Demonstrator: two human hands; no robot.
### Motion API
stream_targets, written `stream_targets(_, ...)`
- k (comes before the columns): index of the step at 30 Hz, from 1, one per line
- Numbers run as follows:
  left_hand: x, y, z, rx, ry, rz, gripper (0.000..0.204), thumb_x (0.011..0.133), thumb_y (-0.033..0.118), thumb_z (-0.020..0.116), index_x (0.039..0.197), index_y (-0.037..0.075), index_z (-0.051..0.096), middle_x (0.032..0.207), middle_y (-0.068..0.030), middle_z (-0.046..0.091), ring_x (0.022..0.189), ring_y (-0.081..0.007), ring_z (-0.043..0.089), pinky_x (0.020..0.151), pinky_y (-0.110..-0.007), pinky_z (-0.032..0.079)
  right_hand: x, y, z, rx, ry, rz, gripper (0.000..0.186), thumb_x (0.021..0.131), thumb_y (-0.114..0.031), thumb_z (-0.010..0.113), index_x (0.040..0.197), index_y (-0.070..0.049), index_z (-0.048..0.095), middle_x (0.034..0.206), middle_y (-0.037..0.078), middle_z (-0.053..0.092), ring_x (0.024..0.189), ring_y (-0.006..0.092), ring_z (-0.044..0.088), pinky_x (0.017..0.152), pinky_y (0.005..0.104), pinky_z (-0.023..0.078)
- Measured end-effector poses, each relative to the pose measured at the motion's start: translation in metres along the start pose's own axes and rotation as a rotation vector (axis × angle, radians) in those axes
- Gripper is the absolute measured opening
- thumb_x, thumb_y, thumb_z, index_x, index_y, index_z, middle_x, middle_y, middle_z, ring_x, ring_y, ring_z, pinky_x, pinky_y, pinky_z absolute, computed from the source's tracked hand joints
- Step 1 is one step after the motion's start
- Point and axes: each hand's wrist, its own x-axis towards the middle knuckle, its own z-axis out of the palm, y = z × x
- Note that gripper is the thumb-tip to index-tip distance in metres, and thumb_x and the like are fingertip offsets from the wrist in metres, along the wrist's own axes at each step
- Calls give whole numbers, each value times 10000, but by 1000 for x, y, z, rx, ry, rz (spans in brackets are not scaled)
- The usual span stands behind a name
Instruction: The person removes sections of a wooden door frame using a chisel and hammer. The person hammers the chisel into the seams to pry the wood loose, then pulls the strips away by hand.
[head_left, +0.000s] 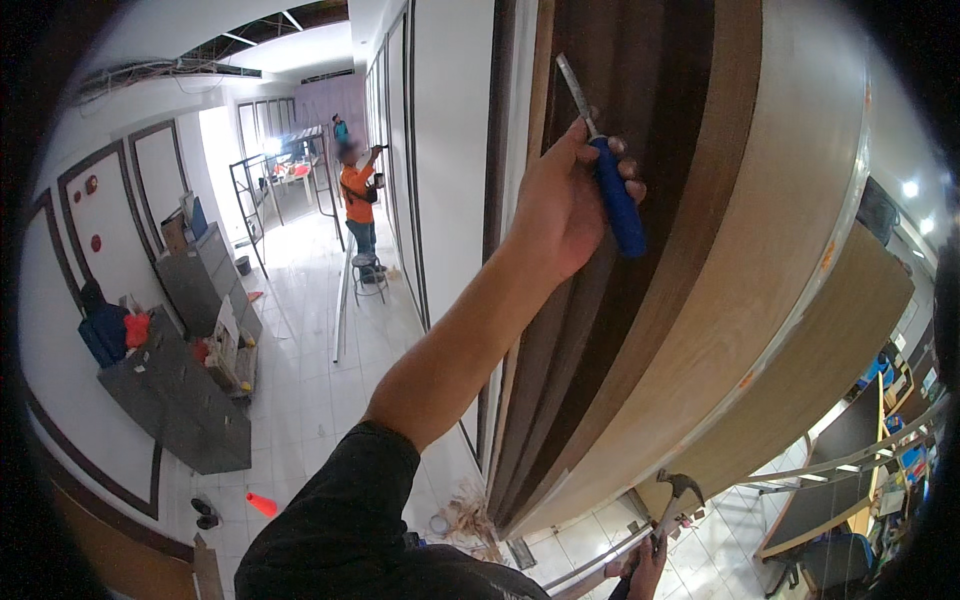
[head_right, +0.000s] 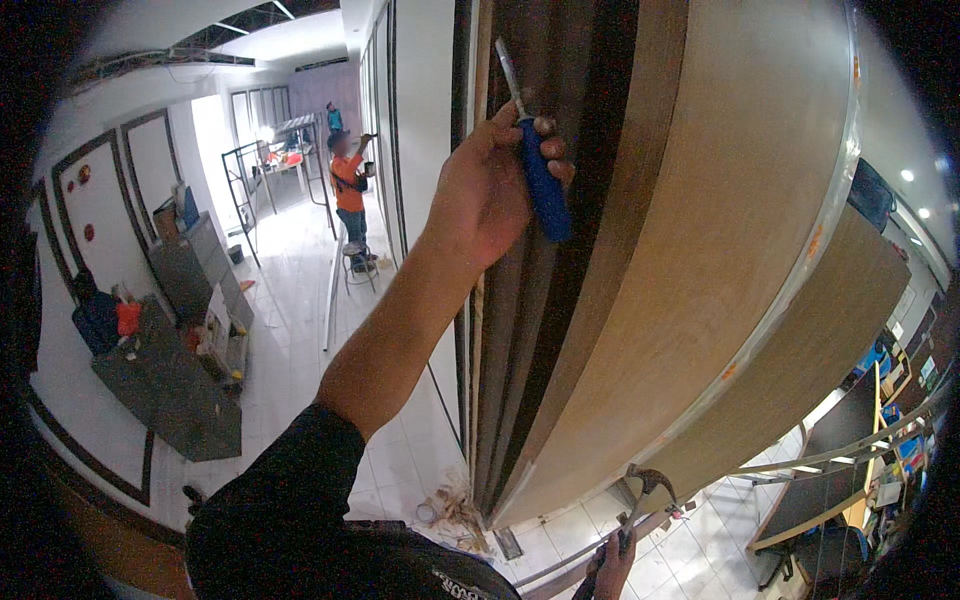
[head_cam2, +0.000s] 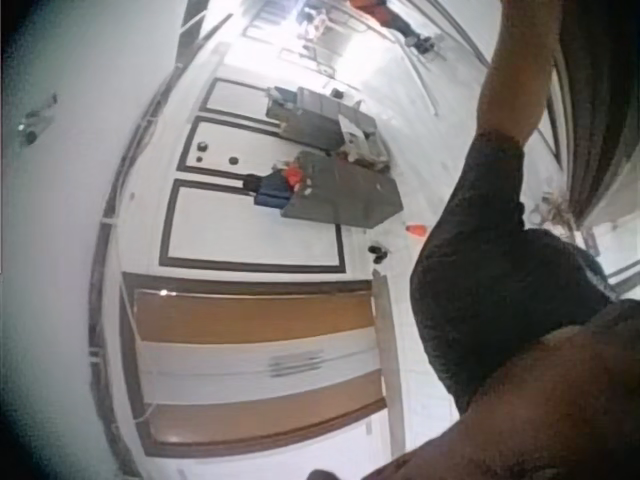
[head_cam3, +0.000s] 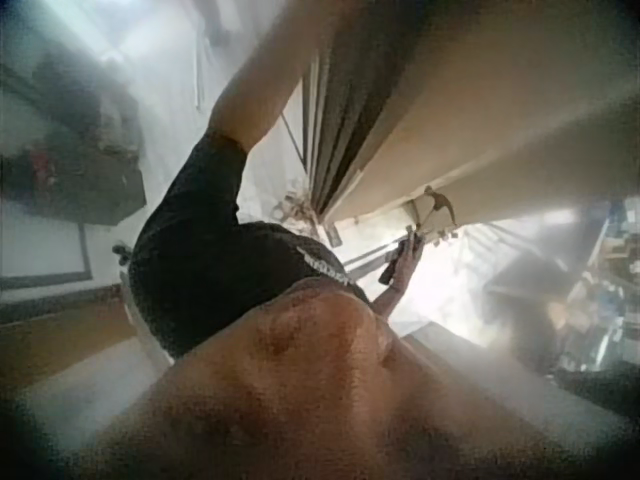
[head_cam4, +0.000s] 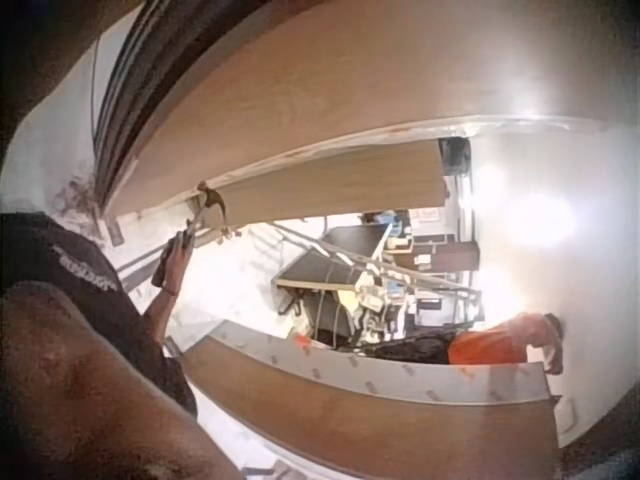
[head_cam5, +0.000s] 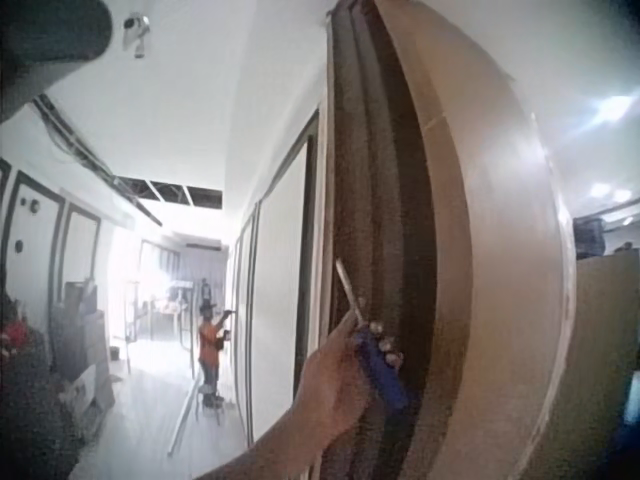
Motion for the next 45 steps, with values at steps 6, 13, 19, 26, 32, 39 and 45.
stream_targets(6, 5, -2, 4, -74, -35, 16, 133, 904, 94, 535, 994, 10, 484, 885, -111, 532, 780, -202, 519, 686, -334, 484, -14, -5, 24, 58, 33, 47, 275, 939, -206, 541, 1187, -98, 491, 651, -17, 450, 441, 68, 374, 384, 205, 325)
stream_targets(13, 6, -11, 9, -138, -30, 43, 106, 899, 69, 554, 955, 1, 496, 856, -111, 525, 778, -197, 528, 671, -329, 489, -13, -37, 38, 4, 43, -88, 192, 939, -193, 530, 1070, -54, 536, 616, -29, 443, 475, 58, 371, 425, 216, 327)
stream_targets(19, 3, -13, 19, -139, -25, 116, 103, 902, 70, 546, 938, -8, 489, 850, -118, 521, 768, -214, 531, 678, -351, 497, 3, -47, 37, 63, 58, -167, 454, 947, -207, 508, 1349, -74, 345, 588, 2, 440, 410, 67, 405, 344, 214, 338)
stream_targets(26, 12, -12, 17, -88, -43, 53, 56, 957, 89, 439, 997, 50, 449, 896, -87, 501, 810, -192, 539, 742, -345, 516, 11, -88, 49, 67, 41, -379, 470, 952, -275, 498, 1356, -77, 362, 603, -12, 434, 397, 52, 352, 335, 201, 290)
stream_targets(32, 10, 0, 33, 18, -42, -10, 273, 922, 152, 539, 1141, 2, 476, 1110, -156, 591, 1115, -330, 553, 922, -486, 510, 4, -157, 93, 210, 34, -699, 642, 923, -464, 504, 1373, -48, 312, 619, -3, 422, 436, 54, 365, 342, 200, 314)
stream_targets(39, 28, 10, 19, 73, -149, 12, 278, 954, 165, 488, 1163, -8, 428, 1091, -151, 557, 1002, -336, 599, 874, -542, 519, 1, -237, 191, 384, 1, -987, 798, 841, -555, 582, 1373, -74, 234, 643, 2, 436, 451, 84, 417, 341, 222, 360)
stream_targets(45, 33, 0, 28, -7, -142, 27, 240, 959, 159, 473, 1116, -18, 434, 1049, -149, 558, 992, -347, 595, 852, -534, 546, 9, -267, 245, 364, -89, -910, 725, 838, -556, 581, 1334, -114, 292, 681, 10, 477, 464, 77, 431, 348, 220, 373)
